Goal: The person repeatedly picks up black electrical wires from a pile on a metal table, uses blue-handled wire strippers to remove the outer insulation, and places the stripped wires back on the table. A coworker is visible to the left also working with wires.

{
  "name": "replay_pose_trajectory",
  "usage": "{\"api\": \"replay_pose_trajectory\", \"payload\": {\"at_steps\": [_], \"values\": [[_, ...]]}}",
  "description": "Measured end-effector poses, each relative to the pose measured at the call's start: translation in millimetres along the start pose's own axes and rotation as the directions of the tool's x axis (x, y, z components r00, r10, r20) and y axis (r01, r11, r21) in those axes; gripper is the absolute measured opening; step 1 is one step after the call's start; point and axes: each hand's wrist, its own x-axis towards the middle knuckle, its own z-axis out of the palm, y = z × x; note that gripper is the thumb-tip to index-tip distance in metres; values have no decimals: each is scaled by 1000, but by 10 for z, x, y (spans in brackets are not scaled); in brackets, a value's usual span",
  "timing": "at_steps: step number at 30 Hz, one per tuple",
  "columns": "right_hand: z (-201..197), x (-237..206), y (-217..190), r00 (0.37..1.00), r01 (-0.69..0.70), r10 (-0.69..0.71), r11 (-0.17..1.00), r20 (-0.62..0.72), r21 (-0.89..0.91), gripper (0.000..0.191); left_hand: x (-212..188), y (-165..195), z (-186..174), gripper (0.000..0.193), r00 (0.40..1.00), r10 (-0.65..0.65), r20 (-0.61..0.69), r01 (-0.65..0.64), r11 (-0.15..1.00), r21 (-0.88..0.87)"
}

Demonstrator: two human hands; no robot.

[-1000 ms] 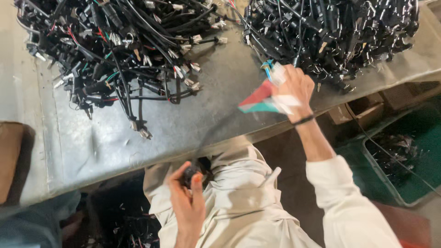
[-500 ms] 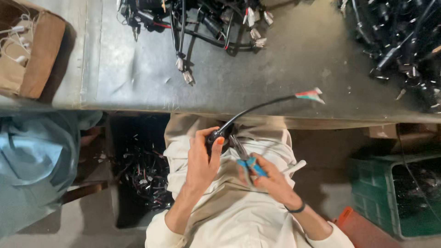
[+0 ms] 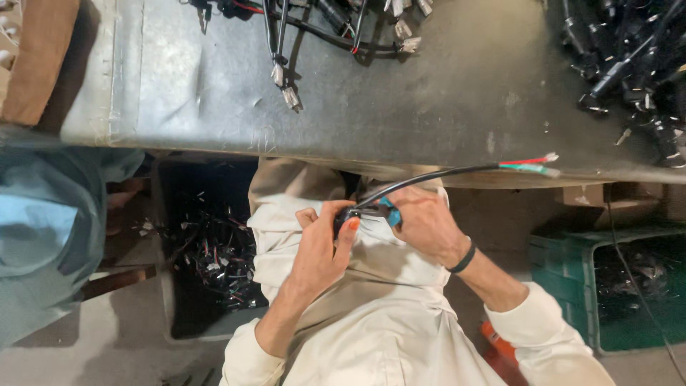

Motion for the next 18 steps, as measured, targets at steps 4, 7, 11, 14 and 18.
{"api": "replay_pose_trajectory", "payload": {"at_steps": [4, 7, 11, 14, 18], "values": [[-187, 91, -123, 998, 50, -53, 993, 28, 108, 30, 2, -24, 0, 26, 1000, -13, 16, 15, 997, -80], [-275, 117, -295, 993, -48, 25, 977, 112, 210, 34, 19, -41, 30, 28, 990, 73, -119, -61, 993, 106], [-328, 125, -436, 974, -152, 121, 976, 193, 155, 36, 53, -55, 110, 30, 966, 121, -227, -42, 945, 324], [-326, 121, -476, 989, -97, 76, 981, 129, 167, 36, 72, -71, 159, 33, 962, 135, -236, -41, 930, 365], [-282, 108, -498, 875, -395, 343, 914, 341, 94, 31, 76, -108, 179, 34, 958, 141, -249, -40, 928, 372]]}}
